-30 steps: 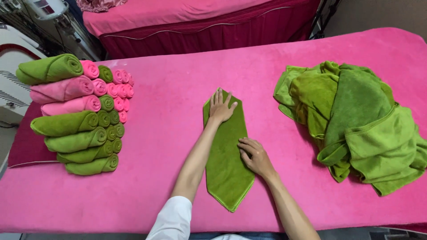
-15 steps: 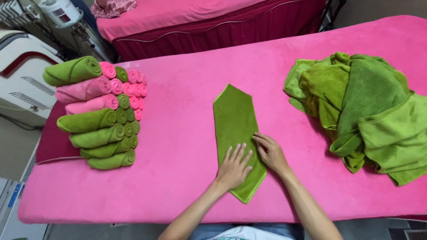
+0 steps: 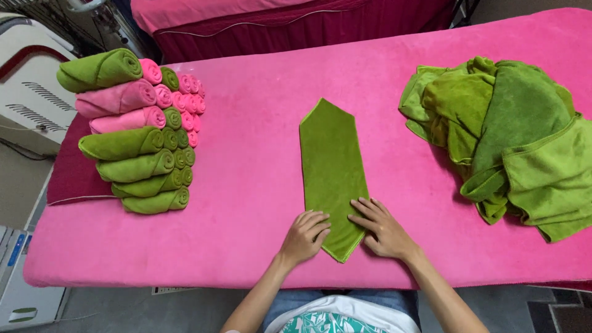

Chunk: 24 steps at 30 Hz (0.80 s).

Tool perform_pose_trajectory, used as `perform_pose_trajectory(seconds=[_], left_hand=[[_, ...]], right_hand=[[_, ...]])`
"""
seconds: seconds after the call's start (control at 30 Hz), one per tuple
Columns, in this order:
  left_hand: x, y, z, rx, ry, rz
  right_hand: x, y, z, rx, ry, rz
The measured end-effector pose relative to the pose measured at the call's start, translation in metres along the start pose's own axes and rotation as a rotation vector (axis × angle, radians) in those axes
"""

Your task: A person is folding and rolling green towels into decorative shapes on a pink massage table in a spa setting.

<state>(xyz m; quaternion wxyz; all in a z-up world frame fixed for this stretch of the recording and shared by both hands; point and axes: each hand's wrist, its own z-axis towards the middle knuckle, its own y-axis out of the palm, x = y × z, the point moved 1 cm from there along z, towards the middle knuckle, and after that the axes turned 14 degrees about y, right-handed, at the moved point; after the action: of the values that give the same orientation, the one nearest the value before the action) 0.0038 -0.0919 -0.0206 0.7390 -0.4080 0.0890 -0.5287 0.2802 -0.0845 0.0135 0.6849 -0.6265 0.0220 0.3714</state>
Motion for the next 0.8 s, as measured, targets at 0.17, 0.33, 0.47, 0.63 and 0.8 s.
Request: perform_pose_trajectory(seconds=[0.17, 0.33, 0.47, 0.63, 0.8], left_hand=[[0.009, -0.001, -0.005, 0.011, 0.028, 0.022], [0.008, 0.006, -0.007, 0.001, 0.034, -0.006], [0.016, -0.001, -0.005, -0.008, 0.051, -0.078], [0.022, 0.001, -0.005, -0.014, 0.074, -0.091], [0.032, -0.011, 0.002, -0.037, 0.059, -0.188]], right_hand=[[-0.007, 0.005, -0.009, -0.029, 0.002, -0.095], [-0.007, 0.014, -0.012, -0.036, 0.017, -0.157], [-0.005, 0.024, -0.016, 0.061, -0.047, -0.136], [-0.006, 0.033, -0.024, 0.14, -0.062, -0.092], [-0.015, 0.03, -0.028, 0.122, 0.033, -0.004]])
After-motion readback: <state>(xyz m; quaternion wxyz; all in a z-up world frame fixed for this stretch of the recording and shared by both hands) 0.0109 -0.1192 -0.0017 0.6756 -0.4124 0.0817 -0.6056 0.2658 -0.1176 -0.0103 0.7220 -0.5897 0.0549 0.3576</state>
